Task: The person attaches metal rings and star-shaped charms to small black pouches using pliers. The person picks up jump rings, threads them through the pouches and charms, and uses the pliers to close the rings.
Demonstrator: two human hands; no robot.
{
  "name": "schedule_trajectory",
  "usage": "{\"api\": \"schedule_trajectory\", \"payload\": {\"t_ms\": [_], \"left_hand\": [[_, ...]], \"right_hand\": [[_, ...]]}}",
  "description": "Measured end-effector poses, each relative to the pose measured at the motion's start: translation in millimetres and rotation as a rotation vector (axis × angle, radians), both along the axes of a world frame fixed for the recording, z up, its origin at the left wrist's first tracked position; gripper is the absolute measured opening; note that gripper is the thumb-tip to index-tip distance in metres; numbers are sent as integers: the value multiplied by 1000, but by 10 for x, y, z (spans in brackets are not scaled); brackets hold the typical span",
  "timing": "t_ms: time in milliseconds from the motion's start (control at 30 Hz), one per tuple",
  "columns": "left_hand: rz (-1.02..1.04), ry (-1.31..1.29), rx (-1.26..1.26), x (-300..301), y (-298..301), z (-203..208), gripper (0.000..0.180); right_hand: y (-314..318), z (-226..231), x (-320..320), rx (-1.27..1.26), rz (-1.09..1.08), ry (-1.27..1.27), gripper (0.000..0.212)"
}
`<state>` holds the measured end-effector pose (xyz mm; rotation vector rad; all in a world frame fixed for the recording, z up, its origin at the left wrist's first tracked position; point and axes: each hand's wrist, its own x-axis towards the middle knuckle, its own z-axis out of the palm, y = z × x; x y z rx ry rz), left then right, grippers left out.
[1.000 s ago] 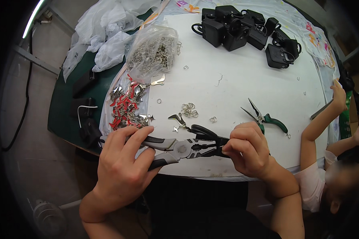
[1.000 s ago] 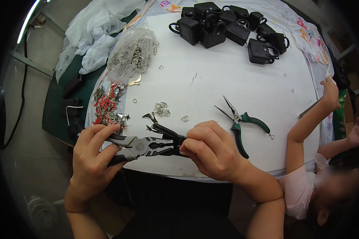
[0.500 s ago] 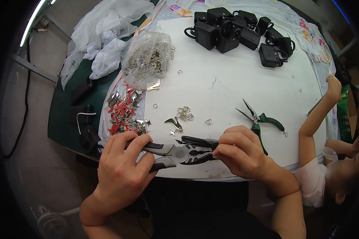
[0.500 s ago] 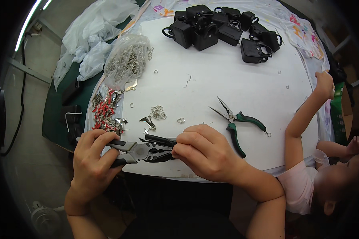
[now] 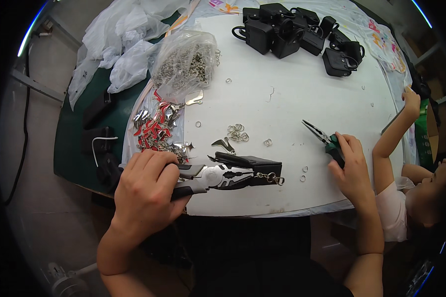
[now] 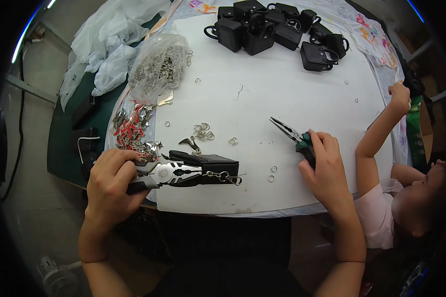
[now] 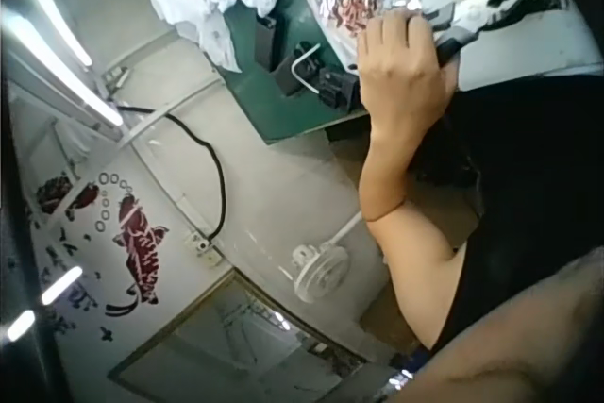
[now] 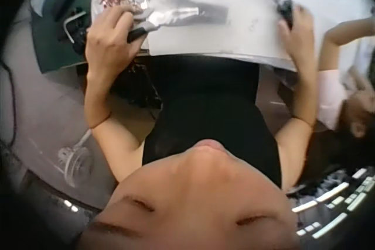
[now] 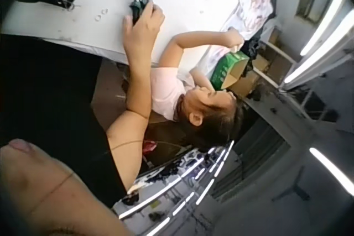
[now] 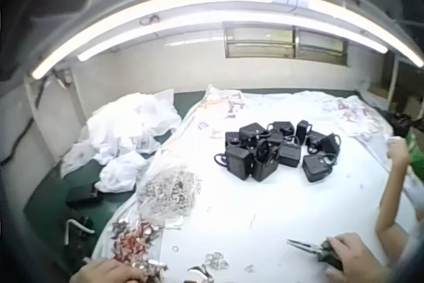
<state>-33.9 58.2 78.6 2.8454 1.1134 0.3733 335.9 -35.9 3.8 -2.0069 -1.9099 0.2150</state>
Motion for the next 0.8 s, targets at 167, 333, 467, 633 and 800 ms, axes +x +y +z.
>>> {"api": "schedule_trajectory", "payload": {"t_ms": [167,333,467,633,800], "left_hand": [[21,0,-52,-60,-23,29,41],[-43,-11,-6,-120,4,2,50],[-18,-55,-4,-119,-17,27,48],[-21,-25,-19,-171,-22,18,44],[-26,-34,-23,-178,-10,21,45]], "right_hand": [[-27,374,-302,83,193,311,39],[1,665,-581,186,431,-29,55],[3,662,-609,211,438,-140,60],[-9,700,-623,226,448,-182,64],[22,715,-627,259,440,-208,65]]}}
